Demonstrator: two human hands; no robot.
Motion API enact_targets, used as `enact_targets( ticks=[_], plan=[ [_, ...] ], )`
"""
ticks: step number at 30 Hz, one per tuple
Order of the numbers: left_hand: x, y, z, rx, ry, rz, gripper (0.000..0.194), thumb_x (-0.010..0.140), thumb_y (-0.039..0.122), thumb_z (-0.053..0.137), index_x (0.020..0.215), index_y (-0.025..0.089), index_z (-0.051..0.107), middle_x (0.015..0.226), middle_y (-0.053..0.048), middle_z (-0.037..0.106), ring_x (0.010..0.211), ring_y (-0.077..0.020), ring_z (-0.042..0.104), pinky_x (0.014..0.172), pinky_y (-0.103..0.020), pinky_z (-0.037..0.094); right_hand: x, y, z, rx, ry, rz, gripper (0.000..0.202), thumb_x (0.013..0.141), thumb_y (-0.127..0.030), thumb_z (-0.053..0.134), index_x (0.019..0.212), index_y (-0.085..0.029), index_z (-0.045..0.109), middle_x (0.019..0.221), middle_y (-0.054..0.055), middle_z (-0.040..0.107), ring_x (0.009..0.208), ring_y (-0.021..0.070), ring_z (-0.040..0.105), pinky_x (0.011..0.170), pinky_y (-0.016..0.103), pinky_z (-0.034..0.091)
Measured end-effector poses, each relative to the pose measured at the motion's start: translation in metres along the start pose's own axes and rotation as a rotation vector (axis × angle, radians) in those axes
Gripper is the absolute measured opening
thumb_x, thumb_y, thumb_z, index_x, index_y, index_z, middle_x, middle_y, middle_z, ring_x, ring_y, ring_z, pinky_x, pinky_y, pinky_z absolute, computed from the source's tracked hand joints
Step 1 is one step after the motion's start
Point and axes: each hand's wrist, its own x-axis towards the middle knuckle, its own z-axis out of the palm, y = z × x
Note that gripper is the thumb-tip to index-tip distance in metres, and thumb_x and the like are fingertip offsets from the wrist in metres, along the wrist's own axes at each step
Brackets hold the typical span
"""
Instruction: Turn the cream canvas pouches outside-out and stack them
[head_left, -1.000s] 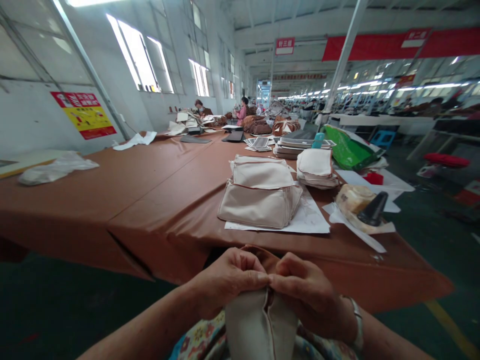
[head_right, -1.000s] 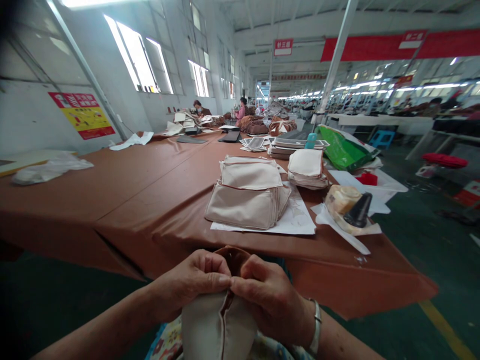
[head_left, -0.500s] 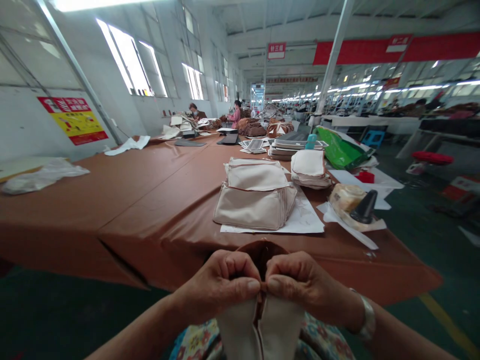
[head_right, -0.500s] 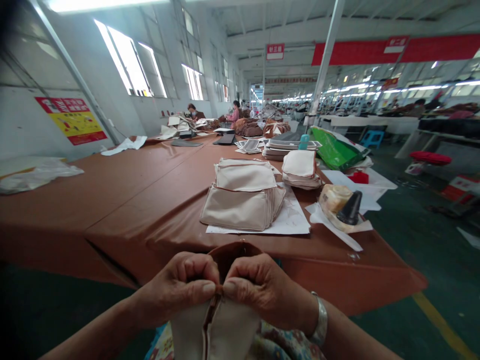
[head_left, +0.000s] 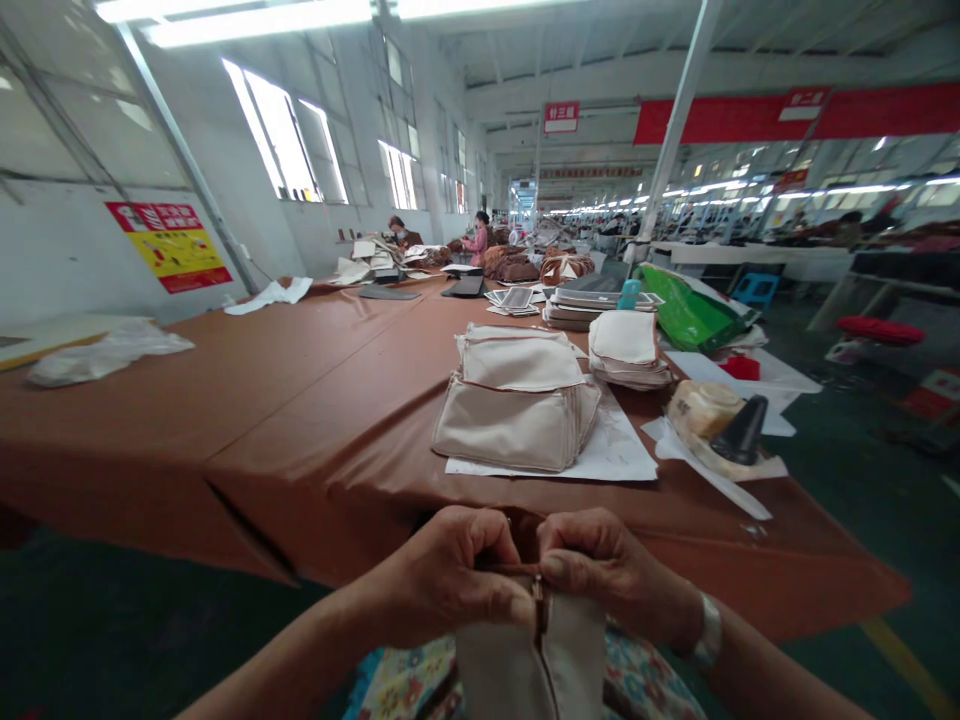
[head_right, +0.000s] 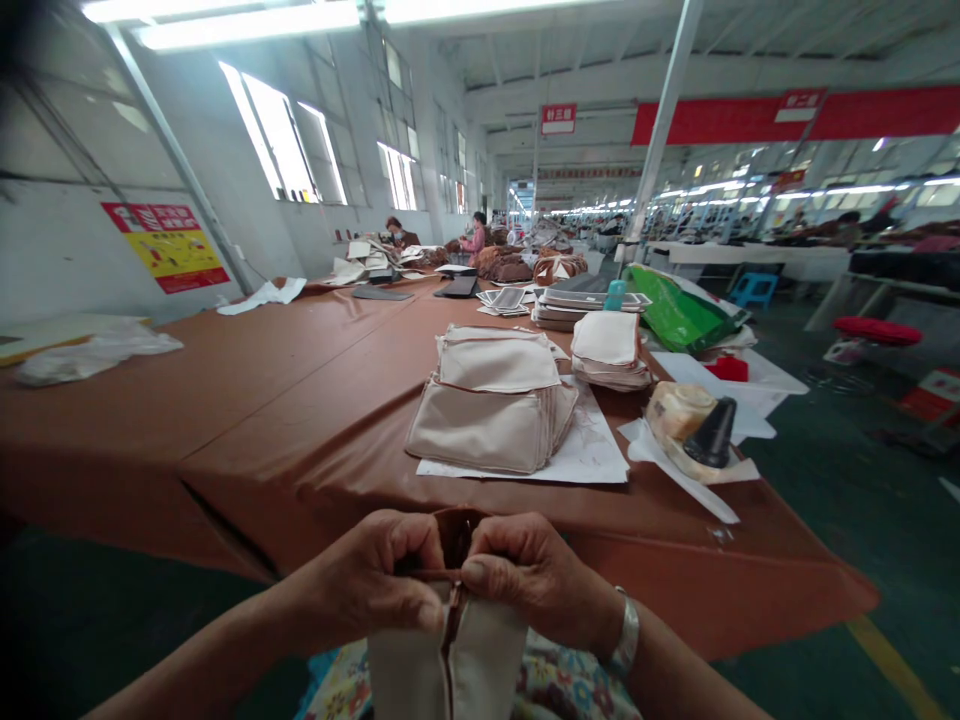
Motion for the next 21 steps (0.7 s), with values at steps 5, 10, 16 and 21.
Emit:
enact_targets(
  ticks=[5, 10, 16, 21],
  plan=[
    [-0.002, -0.002, -0.007, -0.092, -0.086, -0.054, 0.055, 0.076, 0.065, 0.064, 0.080, 0.011, 0.059, 0.063, 0.003, 0.044, 0.055, -0.0075, 0.029, 0.048, -0.019, 0.021, 0.001, 0.011, -0.003, 0.091, 0.021, 0.039, 0.034, 0.087, -0.042, 0.064, 0.071, -0.014, 0.054, 0.066, -0.002, 0.044, 0.056, 0.0087, 0.032, 0.051, 0.023, 0.023],
    [0.002, -0.009, 0.008, -0.061, -0.005, -0.050, 0.048, 0.080, 0.059, 0.062, 0.067, 0.016, 0.046, 0.058, 0.007, 0.032, 0.051, -0.0069, 0.023, 0.046, -0.020, 0.018, 0.010, 0.016, -0.004, -0.066, 0.019, -0.013, 0.039, 0.087, -0.047, 0.062, 0.068, -0.014, 0.055, 0.064, -0.002, 0.045, 0.058, 0.0102, 0.036, 0.053, 0.023, 0.028],
    [0.006, -0.010, 0.004, 0.323, 0.464, 0.167, 0.041, 0.090, 0.046, 0.050, 0.061, 0.017, 0.043, 0.058, 0.004, 0.037, 0.052, -0.0085, 0.031, 0.046, -0.018, 0.028, 0.015, -0.029, -0.011, -0.444, 0.105, -0.078, 0.039, 0.093, -0.046, 0.054, 0.117, -0.017, 0.061, 0.108, 0.009, 0.061, 0.102, 0.0234, 0.055, 0.089, 0.032, 0.043],
    [0.017, 0.001, 0.000, 0.734, 0.666, 0.530, 0.027, 0.094, 0.026, 0.045, 0.069, 0.021, 0.053, 0.060, 0.002, 0.057, 0.053, -0.0119, 0.053, 0.055, -0.021, 0.043, 0.036, -0.031, 0.006, -0.348, -0.052, -0.056, 0.047, 0.076, -0.044, 0.074, 0.112, -0.017, 0.063, 0.096, 0.004, 0.066, 0.082, 0.0201, 0.061, 0.072, 0.026, 0.048]
  ],
)
